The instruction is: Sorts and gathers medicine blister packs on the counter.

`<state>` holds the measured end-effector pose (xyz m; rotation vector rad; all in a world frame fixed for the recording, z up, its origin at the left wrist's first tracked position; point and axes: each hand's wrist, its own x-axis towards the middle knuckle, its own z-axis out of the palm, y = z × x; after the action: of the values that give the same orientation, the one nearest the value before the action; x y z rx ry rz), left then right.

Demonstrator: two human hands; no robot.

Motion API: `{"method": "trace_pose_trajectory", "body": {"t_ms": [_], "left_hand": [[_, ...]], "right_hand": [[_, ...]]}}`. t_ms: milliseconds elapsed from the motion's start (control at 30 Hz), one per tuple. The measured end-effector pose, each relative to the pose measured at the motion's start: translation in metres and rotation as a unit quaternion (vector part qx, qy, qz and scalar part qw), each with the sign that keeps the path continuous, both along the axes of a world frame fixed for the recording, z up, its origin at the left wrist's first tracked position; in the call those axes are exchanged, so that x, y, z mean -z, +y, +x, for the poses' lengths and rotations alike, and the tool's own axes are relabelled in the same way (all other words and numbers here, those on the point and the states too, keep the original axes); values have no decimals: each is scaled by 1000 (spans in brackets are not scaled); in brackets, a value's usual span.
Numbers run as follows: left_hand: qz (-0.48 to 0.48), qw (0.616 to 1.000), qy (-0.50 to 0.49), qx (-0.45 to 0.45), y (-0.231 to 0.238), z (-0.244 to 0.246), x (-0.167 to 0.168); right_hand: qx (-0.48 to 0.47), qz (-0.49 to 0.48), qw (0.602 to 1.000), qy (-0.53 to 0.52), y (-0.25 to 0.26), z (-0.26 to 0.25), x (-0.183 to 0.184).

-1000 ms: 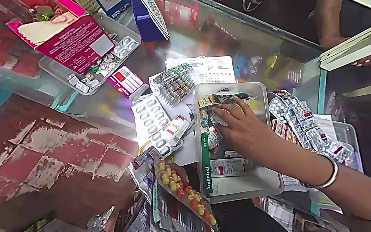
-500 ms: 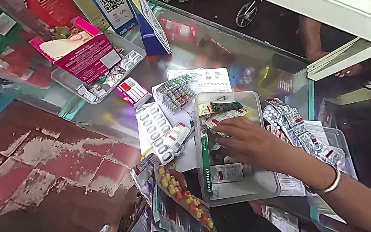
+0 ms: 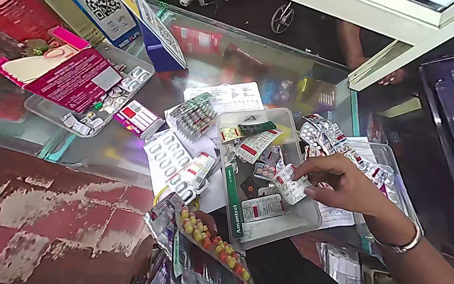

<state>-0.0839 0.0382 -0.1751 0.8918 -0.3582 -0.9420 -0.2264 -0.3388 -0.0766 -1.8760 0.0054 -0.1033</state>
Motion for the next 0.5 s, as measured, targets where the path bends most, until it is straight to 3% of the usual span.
{"method": "trace_pose_trajectory", "body": {"t_ms": [100, 200, 267, 333, 433, 500], "left_hand": [[-47, 997, 66, 20, -1, 0, -1], [-87, 986, 139, 34, -9, -1, 1], [-121, 967, 207, 83, -14, 4, 3], [-176, 939, 262, 139, -19, 8, 8], [-112, 970, 206, 65, -10, 3, 3], [28, 998, 48, -28, -1, -5, -4]], "right_hand": [[55, -142, 988, -36, 14, -4, 3], [90, -387, 901, -177, 25, -10, 15], [62, -452, 849, -266, 27, -15, 20], [48, -471, 830, -293, 29, -18, 22], [60, -468, 837, -278, 29, -21, 28], [64, -460, 850, -250, 28, -21, 30]]}}
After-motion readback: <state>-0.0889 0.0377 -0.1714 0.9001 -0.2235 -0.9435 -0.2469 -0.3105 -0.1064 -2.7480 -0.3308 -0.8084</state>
